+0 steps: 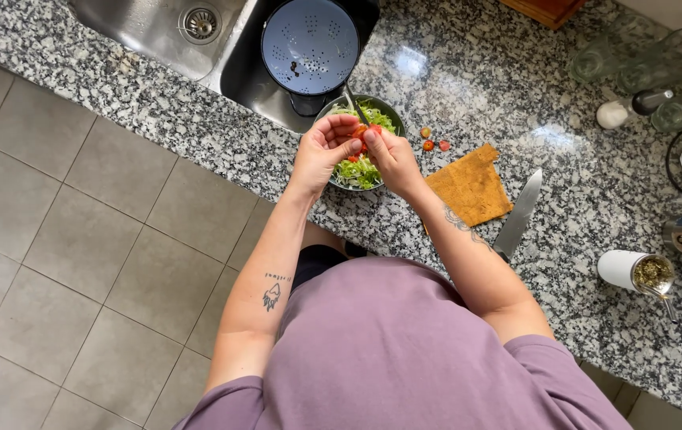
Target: The person cuts cherry tomatoes into a bowl of lettuce using a knife. They then briefly pet a dog that walks into the frame before resuming the task.
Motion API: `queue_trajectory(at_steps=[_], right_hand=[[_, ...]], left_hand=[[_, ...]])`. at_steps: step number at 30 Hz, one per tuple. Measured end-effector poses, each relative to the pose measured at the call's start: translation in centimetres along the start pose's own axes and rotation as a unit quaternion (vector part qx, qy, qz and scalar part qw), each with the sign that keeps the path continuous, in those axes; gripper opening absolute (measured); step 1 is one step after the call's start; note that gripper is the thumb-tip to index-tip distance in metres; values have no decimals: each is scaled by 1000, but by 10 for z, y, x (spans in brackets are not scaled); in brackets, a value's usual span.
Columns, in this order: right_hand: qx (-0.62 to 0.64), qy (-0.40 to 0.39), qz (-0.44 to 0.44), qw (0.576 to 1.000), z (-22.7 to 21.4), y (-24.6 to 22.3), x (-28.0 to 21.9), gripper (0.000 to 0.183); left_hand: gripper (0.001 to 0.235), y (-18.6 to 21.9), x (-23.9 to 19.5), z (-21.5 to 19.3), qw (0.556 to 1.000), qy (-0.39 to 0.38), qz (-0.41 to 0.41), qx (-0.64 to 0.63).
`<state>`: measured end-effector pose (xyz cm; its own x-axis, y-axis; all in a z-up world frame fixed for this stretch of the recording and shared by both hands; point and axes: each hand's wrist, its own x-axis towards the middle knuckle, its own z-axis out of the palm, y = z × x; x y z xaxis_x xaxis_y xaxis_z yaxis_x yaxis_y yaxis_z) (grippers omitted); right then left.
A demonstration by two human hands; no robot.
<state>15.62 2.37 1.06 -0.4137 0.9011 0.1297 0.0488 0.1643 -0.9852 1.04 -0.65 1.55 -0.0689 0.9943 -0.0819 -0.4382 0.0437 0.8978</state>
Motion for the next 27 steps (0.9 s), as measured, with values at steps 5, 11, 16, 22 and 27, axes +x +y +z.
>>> queue_trajectory(at_steps=[5,11,16,22,27], right_hand=[[152,-31,83,984,3,19,0,48],[56,-8,90,994,-1,24,-7,39],[-48,-9,47,998,0,13,-6,33],[-80,-1,66,995,5,51,-9,43],[137,0,131,982,15,74,-9,44]], left_hand=[[38,-3,4,-1,997,51,44,43],[41,0,0,2,998,53,22,14],[43,-17,3,-3,999,30,-14,-16],[40,-26,6,-5,998,51,5,26],[41,-27,4,-9,993,69,17,93]])
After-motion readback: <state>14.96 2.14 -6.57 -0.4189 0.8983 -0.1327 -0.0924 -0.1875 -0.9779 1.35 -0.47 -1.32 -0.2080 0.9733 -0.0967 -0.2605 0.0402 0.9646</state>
